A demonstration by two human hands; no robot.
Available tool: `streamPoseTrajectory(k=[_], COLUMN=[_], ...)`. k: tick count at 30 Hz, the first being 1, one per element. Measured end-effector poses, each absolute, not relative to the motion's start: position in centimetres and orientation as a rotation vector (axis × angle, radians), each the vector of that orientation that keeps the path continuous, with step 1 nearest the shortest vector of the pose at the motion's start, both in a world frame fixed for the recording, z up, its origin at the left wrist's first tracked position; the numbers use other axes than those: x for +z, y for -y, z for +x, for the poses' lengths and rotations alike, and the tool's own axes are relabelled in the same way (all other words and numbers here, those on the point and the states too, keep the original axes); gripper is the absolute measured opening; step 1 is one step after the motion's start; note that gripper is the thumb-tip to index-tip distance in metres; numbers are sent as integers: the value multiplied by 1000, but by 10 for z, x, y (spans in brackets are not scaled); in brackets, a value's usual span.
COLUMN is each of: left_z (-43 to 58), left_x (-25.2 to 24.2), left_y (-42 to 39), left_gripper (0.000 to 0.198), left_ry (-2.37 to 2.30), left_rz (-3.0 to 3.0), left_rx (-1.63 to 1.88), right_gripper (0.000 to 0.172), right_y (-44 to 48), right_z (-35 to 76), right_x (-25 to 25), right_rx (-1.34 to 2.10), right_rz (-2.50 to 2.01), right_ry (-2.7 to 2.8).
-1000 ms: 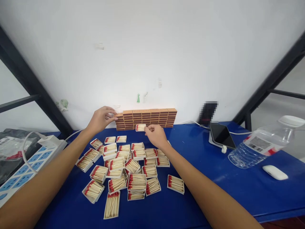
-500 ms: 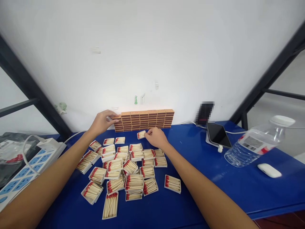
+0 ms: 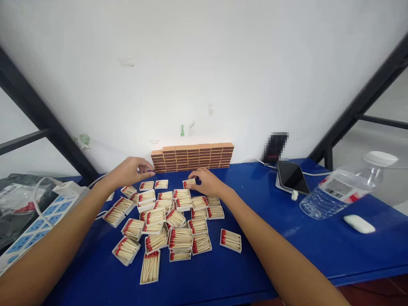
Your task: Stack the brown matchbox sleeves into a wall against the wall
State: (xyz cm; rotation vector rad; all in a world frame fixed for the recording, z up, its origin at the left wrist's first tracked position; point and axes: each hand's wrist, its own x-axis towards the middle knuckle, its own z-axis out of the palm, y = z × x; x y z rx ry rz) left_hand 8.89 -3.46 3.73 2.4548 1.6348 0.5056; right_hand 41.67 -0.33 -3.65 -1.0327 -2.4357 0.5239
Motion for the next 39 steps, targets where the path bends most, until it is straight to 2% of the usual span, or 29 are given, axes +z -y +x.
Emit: streamPoseTrajectory(k=[6,10,16,20,25,32,37,39], left_z=[97,97,93,93,95,98,101,101], left_x=[9,8,8,4,1,-4,-9,-11], left_y=[29,30,30,29,28,26,27,28], left_gripper=[28,38,48,41,29,26,28,29], left_ry=[-1439,-1455,-1414,-1423,-1394,-1385,-1377,-1384], left_rz=[2442,2469,2407,2389,2380,2445,2475,2484], left_rx=[376,410,415,414,371,404,477,499], right_gripper=[47,44,29,22,22,18,35,32], right_y=[3,6,13,13,13,10,-1,-6], right_z=[417,418,409,407,411,387,341,329], right_x=[-36,-29,-24,-26,-29,-22,-21,-24], right_rx=[555,560,503,504,522,353,213,144], right_rz=[-1045,-999,-964,-938,-936,-889,-821,-834], right_ry=[2421,2457,2456,2441,2460,2422,2637,2701])
